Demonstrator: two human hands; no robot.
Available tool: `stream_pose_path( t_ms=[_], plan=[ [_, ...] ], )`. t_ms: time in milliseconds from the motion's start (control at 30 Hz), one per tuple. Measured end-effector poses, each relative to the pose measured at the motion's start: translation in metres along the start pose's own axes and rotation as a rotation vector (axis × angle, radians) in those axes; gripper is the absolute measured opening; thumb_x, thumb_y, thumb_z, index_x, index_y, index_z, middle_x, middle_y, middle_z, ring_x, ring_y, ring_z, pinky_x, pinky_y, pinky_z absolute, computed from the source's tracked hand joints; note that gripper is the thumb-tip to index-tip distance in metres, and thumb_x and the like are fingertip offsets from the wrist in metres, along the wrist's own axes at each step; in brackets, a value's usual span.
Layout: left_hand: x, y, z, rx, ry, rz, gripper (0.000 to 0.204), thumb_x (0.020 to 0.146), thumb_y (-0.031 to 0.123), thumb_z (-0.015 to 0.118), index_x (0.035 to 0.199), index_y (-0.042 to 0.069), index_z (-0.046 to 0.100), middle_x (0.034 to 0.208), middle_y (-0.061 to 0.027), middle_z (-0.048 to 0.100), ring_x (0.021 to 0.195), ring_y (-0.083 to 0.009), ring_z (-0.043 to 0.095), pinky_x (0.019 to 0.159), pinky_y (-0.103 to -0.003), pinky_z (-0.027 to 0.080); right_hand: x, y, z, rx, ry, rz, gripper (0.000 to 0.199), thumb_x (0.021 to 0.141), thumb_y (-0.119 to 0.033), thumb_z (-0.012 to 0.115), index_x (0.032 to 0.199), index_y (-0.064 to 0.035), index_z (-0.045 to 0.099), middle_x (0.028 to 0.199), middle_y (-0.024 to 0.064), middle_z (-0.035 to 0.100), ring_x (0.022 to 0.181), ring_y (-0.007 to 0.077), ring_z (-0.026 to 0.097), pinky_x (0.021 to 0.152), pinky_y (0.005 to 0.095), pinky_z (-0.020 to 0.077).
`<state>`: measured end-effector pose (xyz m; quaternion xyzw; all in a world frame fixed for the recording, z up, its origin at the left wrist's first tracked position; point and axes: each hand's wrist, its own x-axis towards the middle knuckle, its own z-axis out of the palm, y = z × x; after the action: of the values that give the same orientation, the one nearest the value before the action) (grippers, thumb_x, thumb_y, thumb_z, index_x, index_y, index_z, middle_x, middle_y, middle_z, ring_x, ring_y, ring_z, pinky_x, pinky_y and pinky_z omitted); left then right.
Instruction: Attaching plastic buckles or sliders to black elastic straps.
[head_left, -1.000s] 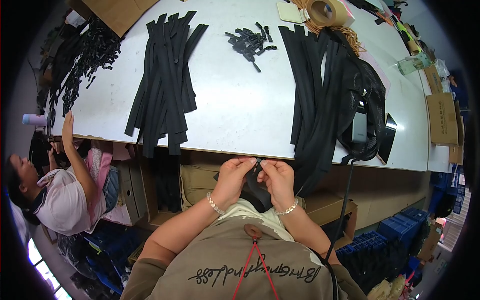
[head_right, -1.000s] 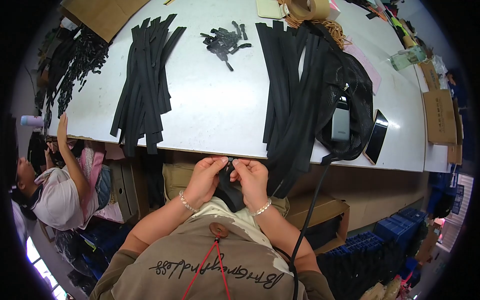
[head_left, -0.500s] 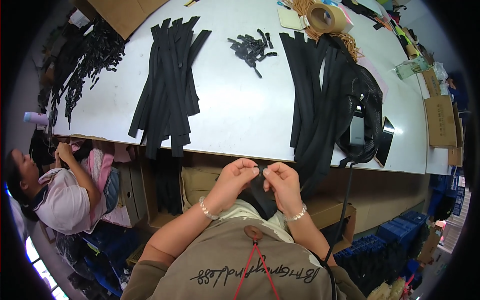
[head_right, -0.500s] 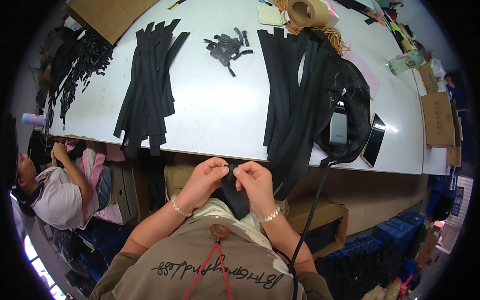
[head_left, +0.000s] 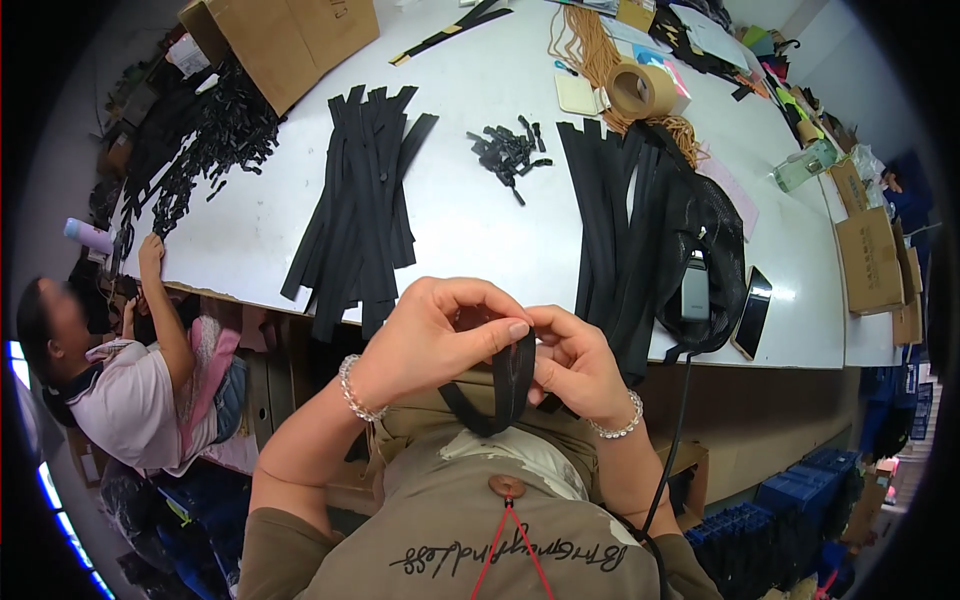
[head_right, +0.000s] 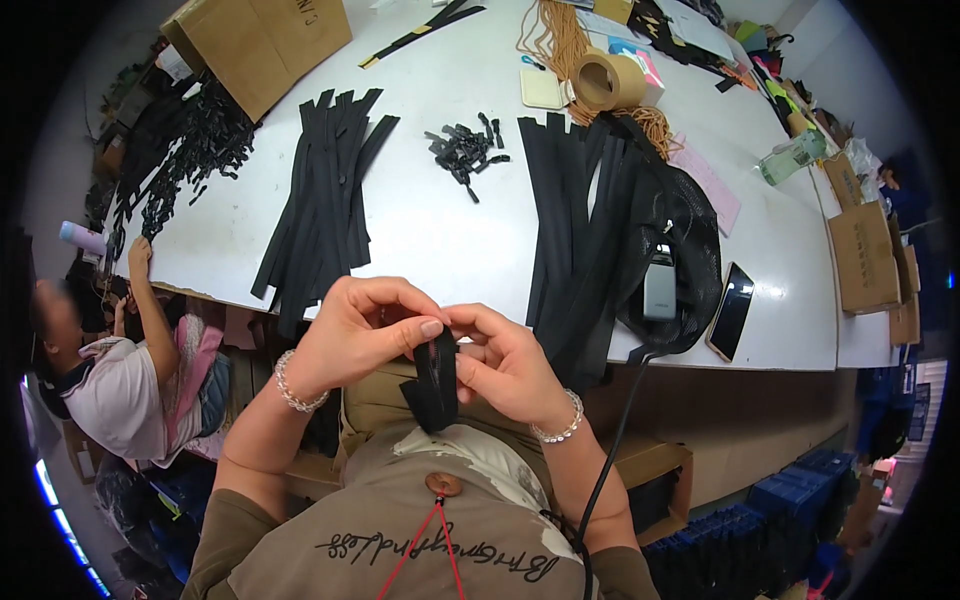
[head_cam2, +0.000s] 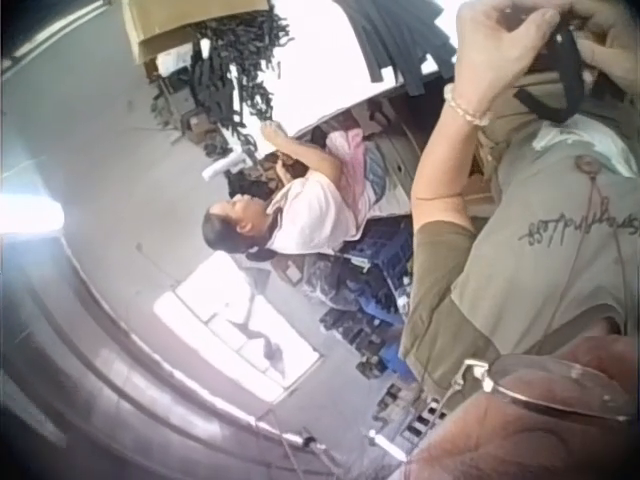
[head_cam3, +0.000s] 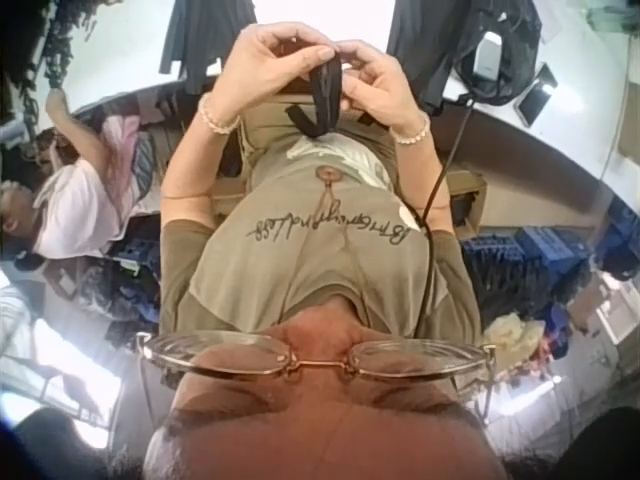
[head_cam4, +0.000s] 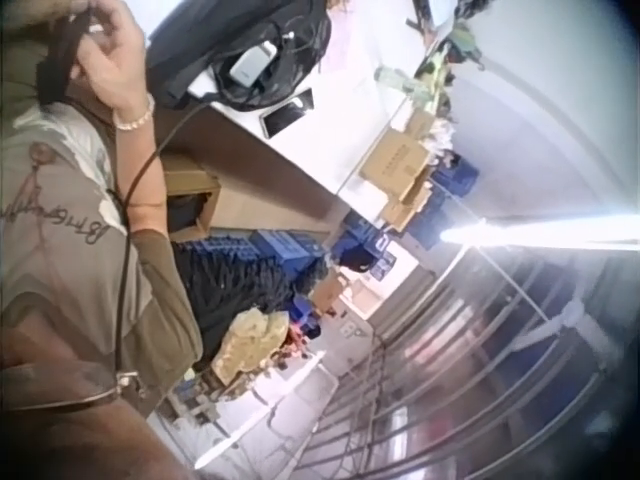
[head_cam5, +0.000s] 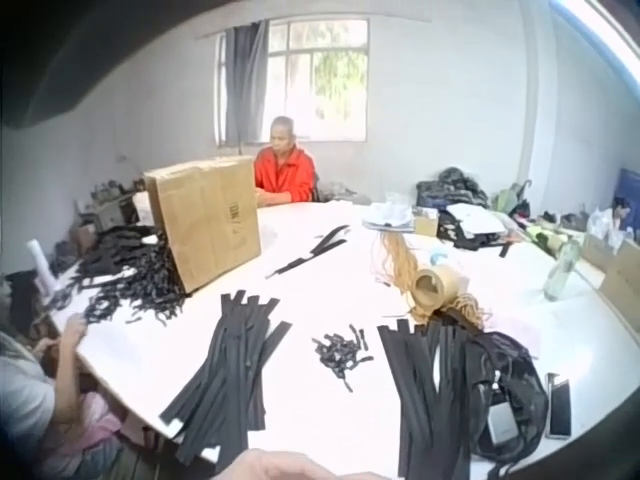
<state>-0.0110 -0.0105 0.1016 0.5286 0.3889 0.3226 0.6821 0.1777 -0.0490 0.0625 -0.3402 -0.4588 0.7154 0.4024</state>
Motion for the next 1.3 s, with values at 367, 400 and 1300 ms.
stream_pose_path(
  t_ms=[367, 400, 1300],
  plan=[
    [0.011, 0.047, -0.022, 0.281, -0.083, -0.089, 0.014, 0.083, 0.011, 0.065, 0.078, -0.002, 0.061, 0.070, -0.0011, 0.062, 0.057, -0.0037, 0.056, 0.051, -0.016, 0.045, 0.034, 0.000, 0.001, -0.097, -0.023, -0.181, 0.016, 0.090, -0.010, 0.056, 0.098, 0.0024, 0.060, 0.077, 0.0006, 0.061, 0.062, 0.0022, 0.053, 0.054, 0.0166, 0.0439],
    [0.012, 0.047, -0.024, 0.259, -0.105, -0.126, 0.015, 0.084, 0.012, 0.064, 0.077, -0.001, 0.060, 0.070, -0.0012, 0.062, 0.055, -0.0038, 0.056, 0.050, -0.016, 0.045, 0.034, -0.003, 0.002, -0.098, -0.026, -0.183, 0.016, 0.090, -0.010, 0.056, 0.098, 0.0024, 0.060, 0.077, 0.0006, 0.061, 0.062, 0.0022, 0.053, 0.054, 0.0166, 0.0439],
    [0.021, 0.017, -0.026, -0.119, -0.095, -0.083, 0.017, 0.090, 0.018, 0.058, 0.080, 0.004, 0.057, 0.068, 0.0016, 0.058, 0.052, -0.0017, 0.048, 0.046, -0.015, 0.038, 0.040, -0.006, 0.006, -0.275, -0.001, -0.410, 0.013, 0.090, -0.009, 0.054, 0.090, 0.0007, 0.062, 0.078, 0.0034, 0.061, 0.067, 0.0086, 0.056, 0.061, 0.0220, 0.0448]
  ],
)
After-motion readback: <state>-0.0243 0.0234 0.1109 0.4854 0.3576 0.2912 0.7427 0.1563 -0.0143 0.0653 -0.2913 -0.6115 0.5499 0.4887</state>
